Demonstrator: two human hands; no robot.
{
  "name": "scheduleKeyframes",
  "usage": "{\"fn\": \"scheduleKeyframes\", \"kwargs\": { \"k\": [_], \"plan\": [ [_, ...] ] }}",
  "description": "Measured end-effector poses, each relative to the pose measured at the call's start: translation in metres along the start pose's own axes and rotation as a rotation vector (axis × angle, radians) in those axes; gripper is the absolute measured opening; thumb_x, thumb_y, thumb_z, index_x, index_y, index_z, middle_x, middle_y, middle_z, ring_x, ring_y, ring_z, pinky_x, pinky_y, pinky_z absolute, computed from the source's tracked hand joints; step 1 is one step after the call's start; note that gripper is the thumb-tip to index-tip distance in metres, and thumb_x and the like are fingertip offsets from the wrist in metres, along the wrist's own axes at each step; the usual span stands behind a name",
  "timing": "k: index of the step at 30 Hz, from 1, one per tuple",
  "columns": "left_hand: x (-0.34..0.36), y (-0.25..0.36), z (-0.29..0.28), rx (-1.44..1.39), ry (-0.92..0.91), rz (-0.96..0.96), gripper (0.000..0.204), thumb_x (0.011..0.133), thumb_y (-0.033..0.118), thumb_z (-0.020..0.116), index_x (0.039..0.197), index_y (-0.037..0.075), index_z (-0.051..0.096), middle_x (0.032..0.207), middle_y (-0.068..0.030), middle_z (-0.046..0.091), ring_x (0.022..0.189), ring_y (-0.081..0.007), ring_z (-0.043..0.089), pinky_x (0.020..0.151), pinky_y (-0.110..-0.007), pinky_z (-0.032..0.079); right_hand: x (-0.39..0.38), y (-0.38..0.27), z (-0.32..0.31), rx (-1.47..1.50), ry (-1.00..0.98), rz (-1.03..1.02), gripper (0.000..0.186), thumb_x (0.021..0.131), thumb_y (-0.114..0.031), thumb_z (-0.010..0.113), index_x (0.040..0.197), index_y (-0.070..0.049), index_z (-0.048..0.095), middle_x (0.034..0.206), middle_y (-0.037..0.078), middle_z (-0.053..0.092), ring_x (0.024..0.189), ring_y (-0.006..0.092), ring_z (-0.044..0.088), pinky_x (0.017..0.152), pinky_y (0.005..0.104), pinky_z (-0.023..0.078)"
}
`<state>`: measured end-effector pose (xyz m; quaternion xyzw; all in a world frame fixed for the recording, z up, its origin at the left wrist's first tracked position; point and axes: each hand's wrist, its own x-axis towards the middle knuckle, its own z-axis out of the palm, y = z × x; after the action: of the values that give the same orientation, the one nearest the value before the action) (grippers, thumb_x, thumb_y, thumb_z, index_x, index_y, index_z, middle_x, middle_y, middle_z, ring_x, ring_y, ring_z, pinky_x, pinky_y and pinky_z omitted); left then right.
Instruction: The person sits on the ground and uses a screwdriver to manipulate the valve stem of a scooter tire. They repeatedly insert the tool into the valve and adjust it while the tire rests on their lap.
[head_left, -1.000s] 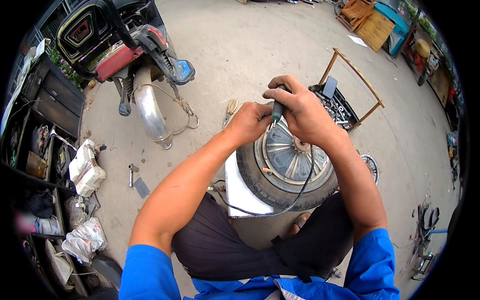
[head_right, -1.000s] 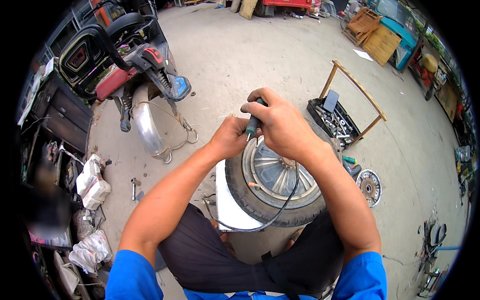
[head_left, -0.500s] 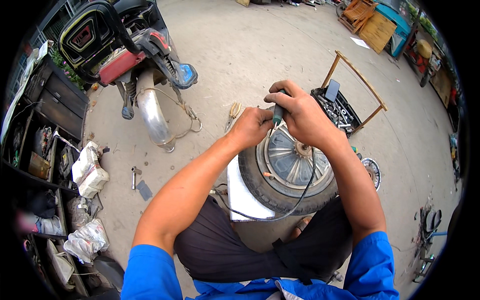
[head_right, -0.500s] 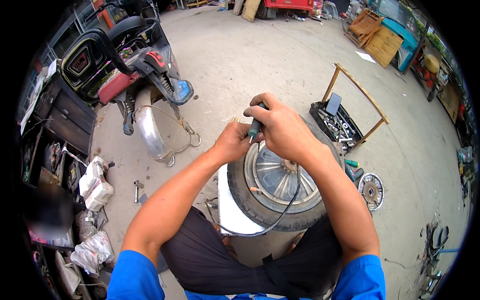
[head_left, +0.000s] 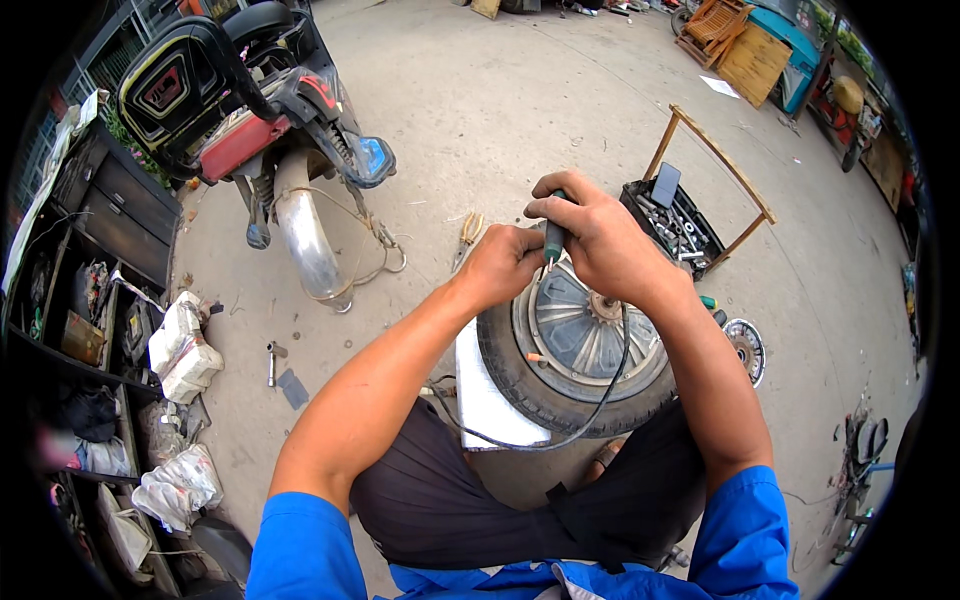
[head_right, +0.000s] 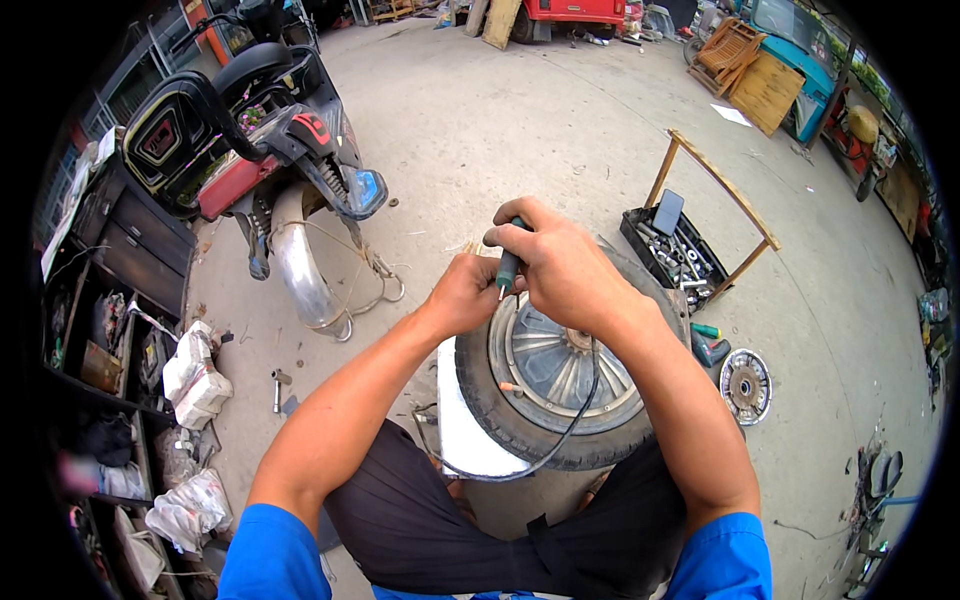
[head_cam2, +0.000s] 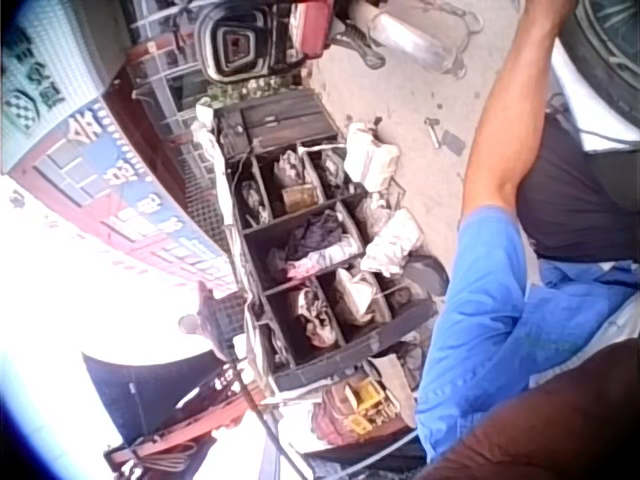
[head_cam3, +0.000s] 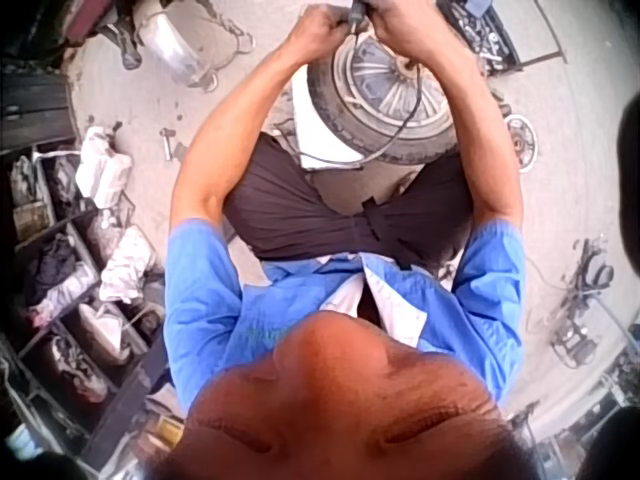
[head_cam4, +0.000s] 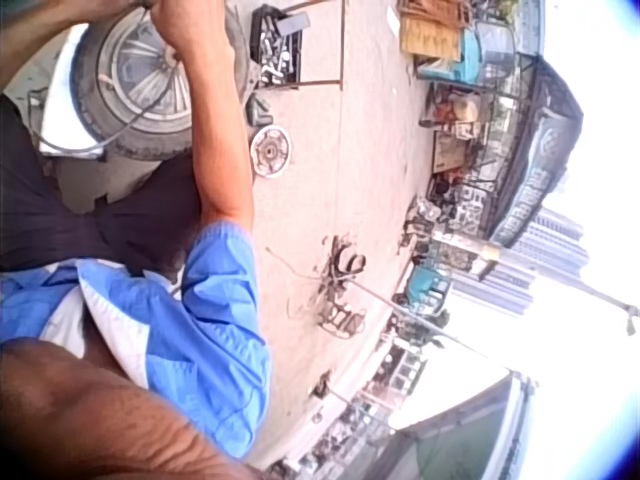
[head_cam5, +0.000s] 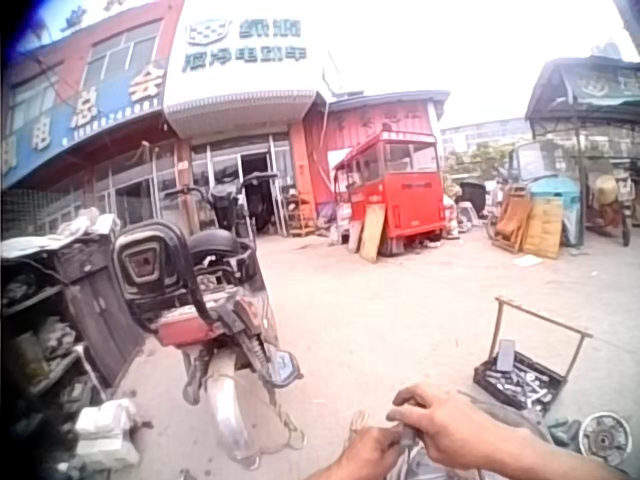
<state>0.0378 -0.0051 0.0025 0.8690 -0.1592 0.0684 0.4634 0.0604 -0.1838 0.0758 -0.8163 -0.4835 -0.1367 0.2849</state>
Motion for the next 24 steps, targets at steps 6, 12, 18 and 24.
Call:
{"fn": "scheduleKeyframes", "kwargs": {
  "k": [6,12,18,24],
  "plan": [
    [0.001,-0.011,0.004,0.004,0.028,0.085,0.011,0.084,0.007,0.067,0.088,-0.002,0.072,0.065,-0.0193,0.065,0.055,-0.0225,0.059,0.057,-0.038,0.046,0.001,-0.001,-0.003,0.06,-0.06,0.02,0.049,0.067,0.012,0.068,0.114,0.0,0.065,0.126,0.016,0.056,0.102,0.0355,0.065,0.083,0.0411,0.055],
    [0.001,-0.015,0.005,-0.012,0.004,0.068,0.012,0.086,0.009,0.066,0.088,-0.001,0.072,0.065,-0.0197,0.065,0.056,-0.0245,0.06,0.057,-0.038,0.046,0.001,0.0,-0.023,0.172,-0.226,0.042,0.05,0.081,0.004,0.064,0.13,0.0,0.057,0.138,0.02,0.047,0.124,0.0347,0.054,0.096,0.0417,0.05],
    [0.0,-0.012,0.015,-0.119,0.082,0.12,0.013,0.09,0.011,0.068,0.094,-0.001,0.07,0.073,-0.0084,0.067,0.071,-0.012,0.06,0.063,-0.032,0.048,0.003,0.006,-0.024,0.119,-0.149,0.079,0.044,0.084,-0.016,0.072,0.122,0.004,0.063,0.113,0.02,0.061,0.106,0.0345,0.063,0.085,0.0409,0.052],
    [0.001,0.022,0.005,-0.255,0.079,-0.006,0.017,0.088,0.01,0.073,0.096,-0.004,0.069,0.089,-0.0106,0.073,0.087,-0.0147,0.068,0.079,-0.03,0.053,0.011,-0.012,-0.018,-0.187,0.014,0.322,0.038,0.082,-0.024,0.067,0.11,0.001,0.069,0.076,0.021,0.067,0.074,0.0394,0.067,0.067,0.0449,0.053]
  ]
}}
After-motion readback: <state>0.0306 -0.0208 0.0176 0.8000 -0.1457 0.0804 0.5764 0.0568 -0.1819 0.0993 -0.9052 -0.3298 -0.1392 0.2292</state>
